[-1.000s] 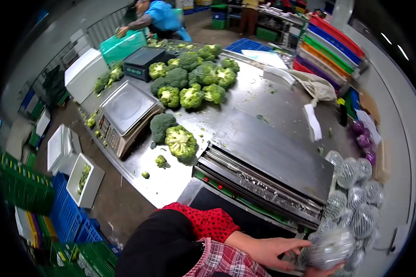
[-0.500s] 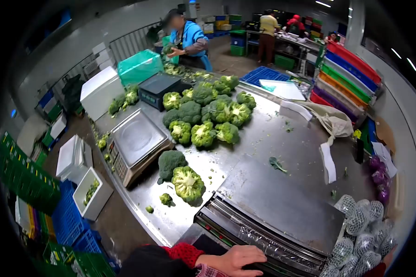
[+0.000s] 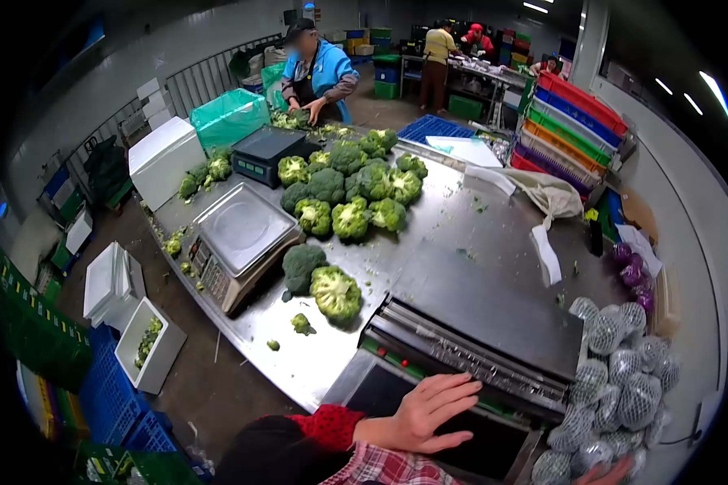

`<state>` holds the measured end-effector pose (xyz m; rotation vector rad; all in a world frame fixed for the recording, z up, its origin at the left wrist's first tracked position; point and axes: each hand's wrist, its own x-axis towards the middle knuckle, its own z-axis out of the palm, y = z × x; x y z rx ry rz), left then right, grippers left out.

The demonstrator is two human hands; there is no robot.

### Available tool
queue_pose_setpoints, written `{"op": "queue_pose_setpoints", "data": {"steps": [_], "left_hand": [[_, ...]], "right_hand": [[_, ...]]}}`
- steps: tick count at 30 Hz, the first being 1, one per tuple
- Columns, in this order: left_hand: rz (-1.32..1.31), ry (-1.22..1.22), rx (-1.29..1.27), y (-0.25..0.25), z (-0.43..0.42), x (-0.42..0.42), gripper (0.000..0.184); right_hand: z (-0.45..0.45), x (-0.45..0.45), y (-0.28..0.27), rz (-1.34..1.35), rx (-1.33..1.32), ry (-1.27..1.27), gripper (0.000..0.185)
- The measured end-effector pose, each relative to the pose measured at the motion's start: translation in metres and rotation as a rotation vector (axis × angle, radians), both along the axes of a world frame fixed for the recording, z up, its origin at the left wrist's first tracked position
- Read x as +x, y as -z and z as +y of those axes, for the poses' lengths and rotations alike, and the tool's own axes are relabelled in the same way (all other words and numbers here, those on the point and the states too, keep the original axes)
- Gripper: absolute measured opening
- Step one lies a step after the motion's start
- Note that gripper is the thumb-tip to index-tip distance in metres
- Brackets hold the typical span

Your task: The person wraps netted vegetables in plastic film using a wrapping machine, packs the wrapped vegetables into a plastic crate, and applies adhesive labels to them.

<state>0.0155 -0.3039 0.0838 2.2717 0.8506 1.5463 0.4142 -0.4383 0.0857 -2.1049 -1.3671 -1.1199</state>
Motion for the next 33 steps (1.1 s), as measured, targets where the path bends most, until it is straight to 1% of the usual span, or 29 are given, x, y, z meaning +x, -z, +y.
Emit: {"op": "queue_pose_setpoints", "data": {"steps": [1, 3, 5, 6, 7, 9, 11, 12, 13, 14, 15, 16, 17, 18, 19, 20, 21, 22, 23, 24, 25, 26, 27, 28, 29, 30, 31, 32, 33], "left_hand": [[0.018, 0.008, 0.011, -0.001, -0.005, -0.001, 0.051], [0.058, -0.015, 0.03, -0.001, -0.009, -0.006, 0.052], [0.145, -0.121, 0.102, -0.001, -0.002, -0.016, 0.056], [0.205, -0.213, 0.15, 0.006, 0.01, -0.025, 0.064], [0.272, -0.302, 0.186, 0.006, 0.024, -0.04, 0.072], [0.448, -0.546, 0.342, 0.006, 0.089, -0.087, 0.088], [0.614, -0.825, 0.524, -0.038, 0.159, -0.148, 0.09], [0.614, -0.945, 0.484, -0.068, 0.175, -0.176, 0.09], [0.588, -1.148, 0.631, -0.094, 0.197, -0.206, 0.092], [0.569, -1.342, 0.462, -0.117, 0.198, -0.224, 0.088], [0.474, -1.415, 0.407, -0.134, 0.193, -0.238, 0.082], [0.314, -1.404, 0.263, -0.14, 0.182, -0.246, 0.077], [0.097, -1.237, 0.239, -0.137, 0.161, -0.247, 0.067], [0.055, -1.123, 0.267, -0.114, 0.134, -0.243, 0.062], [0.004, -1.011, 0.308, -0.088, 0.096, -0.235, 0.057], [-0.008, -0.976, 0.329, -0.053, 0.051, -0.209, 0.055], [-0.028, -0.99, 0.331, -0.002, 0.009, -0.188, 0.058], [-0.004, -0.892, 0.129, 0.06, -0.05, -0.166, 0.063], [0.024, -0.811, -0.075, 0.122, -0.11, -0.143, 0.068], [-0.026, -0.639, -0.223, 0.124, -0.166, -0.094, 0.068], [0.052, -0.699, -0.569, 0.186, -0.237, -0.051, 0.073], [0.315, -0.452, -0.745, 0.204, -0.257, -0.045, 0.068], [0.601, -0.107, -0.906, 0.22, -0.277, -0.039, 0.065], [0.799, 0.216, -1.017, 0.217, -0.294, -0.028, 0.066], [1.226, 0.131, -1.013, 0.215, -0.302, -0.018, 0.061], [1.081, 0.243, -0.595, 0.245, -0.309, -0.023, 0.061], [1.216, 0.504, -0.645, 0.244, -0.296, -0.015, 0.064], [1.184, 0.367, -0.897, 0.225, -0.292, 0.001, 0.067], [1.173, 0.253, -1.12, 0.21, -0.292, 0.018, 0.07]], "right_hand": [[-0.023, -0.034, 0.007, -0.079, -0.012, -0.056, 0.051], [-0.06, -0.079, 0.057, 0.326, 0.209, -0.015, 0.051], [-0.096, -0.107, 0.091, 0.406, 0.089, 0.099, 0.051], [-0.105, -0.116, 0.1, 0.456, 0.07, 0.022, 0.052], [-0.115, -0.118, 0.107, 0.451, 0.017, -0.03, 0.052], [-0.112, -0.139, 0.07, 0.566, -0.055, -0.076, 0.05], [-0.13, -0.099, 0.14, 0.594, -0.047, -0.006, 0.048], [-0.139, -0.063, 0.195, 0.625, -0.032, 0.068, 0.047], [-0.148, -0.027, 0.252, 0.668, -0.029, 0.108, 0.047], [-0.125, -0.099, 0.134, 0.748, 0.075, -0.002, 0.05], [-0.117, -0.086, 0.148, 0.991, 0.06, -0.127, 0.047], [-0.118, -0.087, 0.165, 1.022, 0.108, -0.209, 0.043], [-0.112, -0.094, 0.168, 1.226, 0.162, -0.32, 0.042], [-0.109, -0.101, 0.167, 1.311, -0.011, -0.268, 0.039], [-0.101, -0.126, 0.144, 1.311, -0.137, -0.31, 0.036], [-0.101, -0.137, 0.151, 1.397, -0.217, -0.408, 0.036], [-0.107, -0.147, 0.161, 1.288, -0.262, -0.526, 0.035], [-0.118, -0.153, 0.172, 1.37, -0.358, -0.556, 0.033], [-0.131, -0.16, 0.168, 1.272, -0.399, -0.652, 0.033], [-0.151, -0.16, 0.177, 1.272, -0.51, -0.648, 0.034], [-0.172, -0.156, 0.189, 1.265, -0.611, -0.642, 0.035], [-0.195, -0.151, 0.198, 1.316, -0.653, -0.603, 0.036], [-0.223, -0.149, 0.204, 1.378, -0.715, -0.557, 0.037], [-0.25, -0.144, 0.205, 1.38, -0.745, -0.545, 0.036], [-0.279, -0.134, 0.216, 1.401, -0.789, -0.478, 0.04], [-0.307, -0.124, 0.228, 1.423, -0.745, -0.435, 0.043], [-0.334, -0.11, 0.239, 1.441, -0.694, -0.385, 0.046], [-0.359, -0.091, 0.249, 1.369, -0.608, -0.338, 0.05], [-0.373, -0.079, 0.22, 1.413, -0.498, -0.234, 0.053]]}}
